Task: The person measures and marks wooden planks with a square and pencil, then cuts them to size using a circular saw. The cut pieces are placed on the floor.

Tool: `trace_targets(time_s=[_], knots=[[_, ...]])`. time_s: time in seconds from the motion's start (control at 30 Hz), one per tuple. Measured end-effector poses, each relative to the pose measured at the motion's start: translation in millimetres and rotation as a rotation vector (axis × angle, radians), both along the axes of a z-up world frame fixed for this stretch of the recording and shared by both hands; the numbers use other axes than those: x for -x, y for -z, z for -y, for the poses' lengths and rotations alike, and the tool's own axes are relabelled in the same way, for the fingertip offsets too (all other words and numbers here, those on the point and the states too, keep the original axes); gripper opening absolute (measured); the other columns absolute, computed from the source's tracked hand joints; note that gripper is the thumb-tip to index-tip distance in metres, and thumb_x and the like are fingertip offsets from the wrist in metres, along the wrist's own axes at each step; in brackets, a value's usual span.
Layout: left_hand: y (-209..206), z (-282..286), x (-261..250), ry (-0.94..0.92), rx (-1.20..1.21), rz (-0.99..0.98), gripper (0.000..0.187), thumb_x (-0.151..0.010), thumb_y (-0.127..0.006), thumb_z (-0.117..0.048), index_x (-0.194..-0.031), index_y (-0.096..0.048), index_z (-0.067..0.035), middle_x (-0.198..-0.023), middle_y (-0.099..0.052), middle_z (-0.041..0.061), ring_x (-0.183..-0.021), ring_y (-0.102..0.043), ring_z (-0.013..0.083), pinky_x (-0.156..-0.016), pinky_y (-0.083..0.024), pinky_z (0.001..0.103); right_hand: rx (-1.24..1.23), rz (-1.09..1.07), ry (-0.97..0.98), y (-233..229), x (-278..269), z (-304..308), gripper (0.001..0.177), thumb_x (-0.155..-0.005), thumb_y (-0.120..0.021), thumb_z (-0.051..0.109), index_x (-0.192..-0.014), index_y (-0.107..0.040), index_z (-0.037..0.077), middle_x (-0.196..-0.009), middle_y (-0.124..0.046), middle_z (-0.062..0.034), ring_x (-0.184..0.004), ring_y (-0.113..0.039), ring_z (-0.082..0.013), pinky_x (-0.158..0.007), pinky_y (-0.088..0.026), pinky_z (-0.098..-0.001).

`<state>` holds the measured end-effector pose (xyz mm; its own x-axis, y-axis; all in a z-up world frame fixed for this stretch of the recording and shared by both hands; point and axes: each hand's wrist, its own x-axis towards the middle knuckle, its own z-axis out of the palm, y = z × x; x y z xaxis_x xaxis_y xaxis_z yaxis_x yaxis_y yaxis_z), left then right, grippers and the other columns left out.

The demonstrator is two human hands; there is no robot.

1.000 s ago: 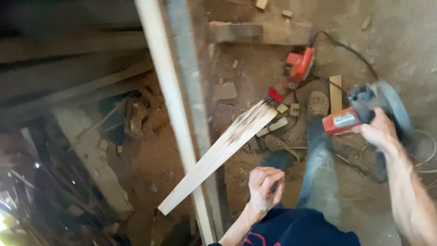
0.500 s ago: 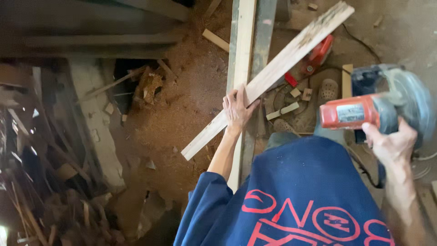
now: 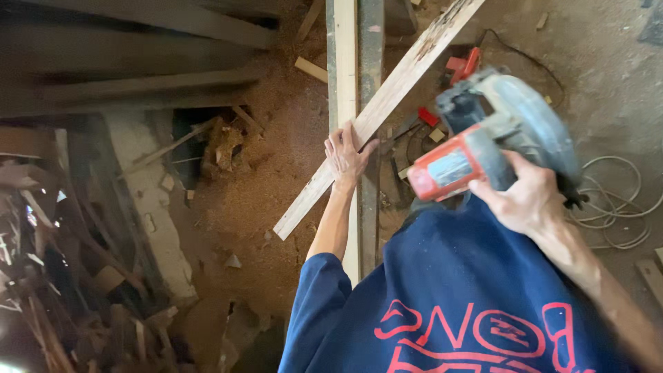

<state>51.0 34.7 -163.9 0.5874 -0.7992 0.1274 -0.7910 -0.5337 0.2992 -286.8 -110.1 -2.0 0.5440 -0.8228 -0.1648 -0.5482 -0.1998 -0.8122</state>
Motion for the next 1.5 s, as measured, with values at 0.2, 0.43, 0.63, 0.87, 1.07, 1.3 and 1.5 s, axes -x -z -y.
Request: trace_targets(time_s=[0.2, 0.43, 0.63, 0.87, 1.07, 1.3, 1.5], knots=[[15.6, -4.0, -14.8, 0.059, 0.025, 0.047, 0.085, -0.075, -0.084, -0.057, -0.142, -0.056, -0.013, -0.118, -0.054, 0.015, -0.109, -0.052, 0.0372, -0.097, -0.044, 0.051, 0.015, 0.12, -0.091, -15.6, -53.7, 2.8, 0.047, -0.081, -0.08, 0.027, -0.121, -0.068, 0.005, -0.089, -0.074, -0.0207, -0.08, -0.074, -0.0382, -0.07, -0.059, -0.046], [25.5, -6.2, -20.2, 0.112, 0.057, 0.109, 0.082, -0.077, -0.085, -0.055, -0.139, -0.06, -0.009, -0.113, -0.057, 0.013, -0.105, -0.053, 0.0347, -0.095, -0.044, 0.049, -0.138, 0.073, -0.127, -18.6, -98.0, 5.6, 0.046, -0.079, -0.076, 0.02, -0.122, -0.065, 0.007, -0.08, -0.073, -0.0223, -0.074, -0.073, -0.0405, -0.069, -0.06, -0.0497], [29.1, -16.5, -26.4, 0.111, 0.092, 0.163, 0.08, -0.074, -0.086, -0.056, -0.137, -0.063, -0.011, -0.107, -0.057, 0.013, -0.102, -0.054, 0.0336, -0.09, -0.047, 0.047, -0.207, 0.017, -0.139, -20.8, -107.2, 2.0, 0.044, -0.075, -0.075, 0.018, -0.116, -0.061, 0.006, -0.087, -0.074, -0.0204, -0.071, -0.072, -0.042, -0.064, -0.057, -0.0532], [38.6, -11.9, -19.3, 0.098, 0.053, 0.122, 0.077, -0.078, -0.084, -0.047, -0.141, -0.061, -0.01, -0.108, -0.056, 0.013, -0.104, -0.054, 0.0333, -0.09, -0.048, 0.046, -0.289, 0.034, -0.148, -29.0, -117.5, 11.0, 0.052, -0.071, -0.076, 0.019, -0.117, -0.057, 0.003, -0.075, -0.071, -0.0242, -0.062, -0.072, -0.042, -0.057, -0.058, -0.0534], [29.9, -23.6, -21.5, 0.08, 0.023, 0.089, 0.075, -0.08, -0.082, -0.04, -0.144, -0.06, -0.009, -0.109, -0.055, 0.013, -0.106, -0.053, 0.0331, -0.089, -0.048, 0.045, -0.325, 0.057, -0.21, -28.0, -123.7, 16.6, 0.051, -0.076, -0.076, 0.023, -0.117, -0.055, 0.001, -0.067, -0.069, -0.0253, -0.058, -0.071, -0.042, -0.053, -0.057, -0.0534], [30.8, -30.9, -20.0, 0.051, 0.03, 0.038, 0.074, -0.082, -0.081, -0.032, -0.148, -0.058, -0.007, -0.111, -0.052, 0.014, -0.108, -0.052, 0.0332, -0.088, -0.049, 0.045, -0.265, 0.113, -0.159, -28.9, -127.6, 13.9, 0.051, -0.073, -0.073, 0.015, -0.12, -0.057, 0.0, -0.087, -0.072, -0.027, -0.07, -0.072, -0.0423, -0.06, -0.059, -0.0513], [34.4, -32.3, -11.6, 0.009, 0.021, 0.091, 0.073, -0.081, -0.081, -0.029, -0.147, -0.058, -0.009, -0.11, -0.052, 0.013, -0.107, -0.053, 0.0321, -0.088, -0.049, 0.044, -0.231, 0.091, -0.174, -27.7, -131.0, 15.2, 0.052, -0.068, -0.073, 0.014, -0.116, -0.059, 0.001, -0.089, -0.073, -0.0242, -0.073, -0.072, -0.0421, -0.063, -0.058, -0.0528]])
